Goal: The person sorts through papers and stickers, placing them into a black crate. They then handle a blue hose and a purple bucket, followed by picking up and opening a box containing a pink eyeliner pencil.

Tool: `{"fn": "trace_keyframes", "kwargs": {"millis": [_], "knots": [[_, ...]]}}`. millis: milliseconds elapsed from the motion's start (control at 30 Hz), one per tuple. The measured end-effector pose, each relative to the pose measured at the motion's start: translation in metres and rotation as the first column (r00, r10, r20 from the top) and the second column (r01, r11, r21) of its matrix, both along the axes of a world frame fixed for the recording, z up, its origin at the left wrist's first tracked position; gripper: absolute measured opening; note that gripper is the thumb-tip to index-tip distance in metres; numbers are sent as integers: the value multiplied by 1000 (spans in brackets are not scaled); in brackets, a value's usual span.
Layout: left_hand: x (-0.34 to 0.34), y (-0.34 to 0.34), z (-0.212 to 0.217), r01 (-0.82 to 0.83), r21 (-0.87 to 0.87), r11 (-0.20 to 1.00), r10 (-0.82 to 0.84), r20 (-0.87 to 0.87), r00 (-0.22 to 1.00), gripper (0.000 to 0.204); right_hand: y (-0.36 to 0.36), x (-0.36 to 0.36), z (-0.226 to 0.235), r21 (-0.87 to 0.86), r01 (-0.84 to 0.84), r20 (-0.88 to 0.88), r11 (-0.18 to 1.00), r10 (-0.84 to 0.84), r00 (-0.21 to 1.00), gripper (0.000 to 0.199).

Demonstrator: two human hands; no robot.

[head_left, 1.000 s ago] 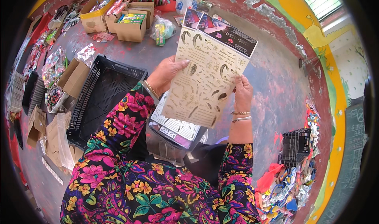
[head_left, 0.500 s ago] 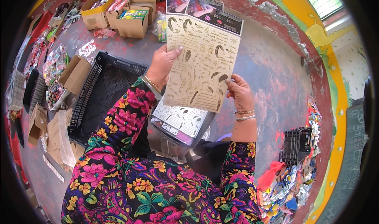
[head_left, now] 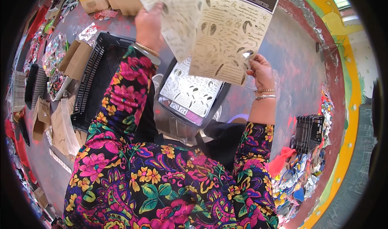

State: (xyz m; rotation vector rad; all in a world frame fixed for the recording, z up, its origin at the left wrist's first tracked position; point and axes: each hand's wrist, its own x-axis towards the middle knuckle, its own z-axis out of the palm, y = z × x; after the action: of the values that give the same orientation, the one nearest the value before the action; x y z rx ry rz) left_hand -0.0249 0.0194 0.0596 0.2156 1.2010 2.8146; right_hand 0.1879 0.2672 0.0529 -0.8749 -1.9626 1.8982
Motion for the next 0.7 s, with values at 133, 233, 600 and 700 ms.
{"fn": "trace_keyframes", "kwargs": {"millis": [133, 233, 600, 700], "knots": [[-14, -24, 6, -148, 26, 989, 148, -1, 989, 20, 22, 8, -41, -97, 7, 168, 995, 10, 986, 16], [-16, -29, 8, -136, -11, 991, 136, 30, 990, 26, 28, 19, -91, -217, -13, 308, 976, 81, 948, 18], [-5, -19, 8, -78, -7, 997, 78, -12, 997, 23, -40, 31, -259, -455, 327, 565, 828, -16, 825, 14], [-3, -13, 9, -31, -30, 999, 31, 3, 1000, 26, -30, 32, -296, -393, 478, 782, 786, 12, 623, 20]]}}
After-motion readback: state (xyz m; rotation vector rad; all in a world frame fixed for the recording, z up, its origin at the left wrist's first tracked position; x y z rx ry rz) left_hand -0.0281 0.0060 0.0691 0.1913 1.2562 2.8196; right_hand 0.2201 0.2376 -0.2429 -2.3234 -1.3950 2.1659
